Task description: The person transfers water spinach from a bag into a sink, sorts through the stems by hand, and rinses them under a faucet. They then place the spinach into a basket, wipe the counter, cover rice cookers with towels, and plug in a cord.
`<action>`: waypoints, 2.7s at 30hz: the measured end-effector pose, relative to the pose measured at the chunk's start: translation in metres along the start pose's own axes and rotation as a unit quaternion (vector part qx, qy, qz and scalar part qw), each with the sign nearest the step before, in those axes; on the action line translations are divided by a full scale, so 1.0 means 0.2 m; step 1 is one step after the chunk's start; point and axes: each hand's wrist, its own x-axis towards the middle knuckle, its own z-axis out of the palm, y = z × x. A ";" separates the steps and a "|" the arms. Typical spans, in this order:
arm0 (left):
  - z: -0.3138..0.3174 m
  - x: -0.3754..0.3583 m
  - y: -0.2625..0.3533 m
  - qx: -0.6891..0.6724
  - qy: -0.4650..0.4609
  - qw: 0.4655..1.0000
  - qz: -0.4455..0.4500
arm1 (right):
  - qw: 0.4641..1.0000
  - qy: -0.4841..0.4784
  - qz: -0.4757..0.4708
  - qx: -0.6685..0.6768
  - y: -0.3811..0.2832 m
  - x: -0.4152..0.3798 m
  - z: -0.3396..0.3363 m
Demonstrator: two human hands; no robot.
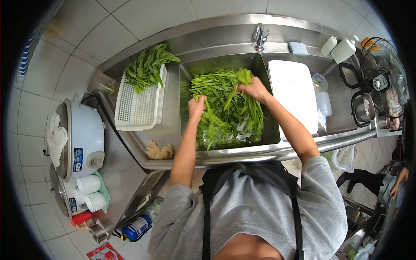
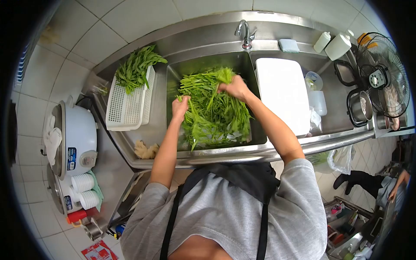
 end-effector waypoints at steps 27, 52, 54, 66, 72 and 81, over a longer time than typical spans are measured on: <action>0.21 -0.14 0.36 0.350 -0.256 0.884 0.177 | 0.999 0.004 -0.009 0.048 0.15 0.21 -0.06; 0.12 -0.15 0.48 0.017 -0.397 0.917 -0.036 | 0.970 -0.066 0.190 0.136 0.01 0.27 -0.08; 0.14 -0.14 0.48 0.049 -0.382 0.923 -0.007 | 0.976 -0.056 0.183 0.105 0.01 0.27 -0.07; 0.14 0.05 0.22 -0.016 -0.109 0.992 0.065 | 0.991 -0.024 0.038 0.126 -0.02 0.22 -0.04; 0.15 -0.09 0.46 0.151 -0.204 0.958 0.132 | 0.990 -0.095 0.059 0.090 -0.05 0.22 -0.02; -0.03 -0.06 0.45 0.270 -0.118 0.931 0.215 | 0.979 -0.189 0.063 0.046 0.15 0.23 -0.14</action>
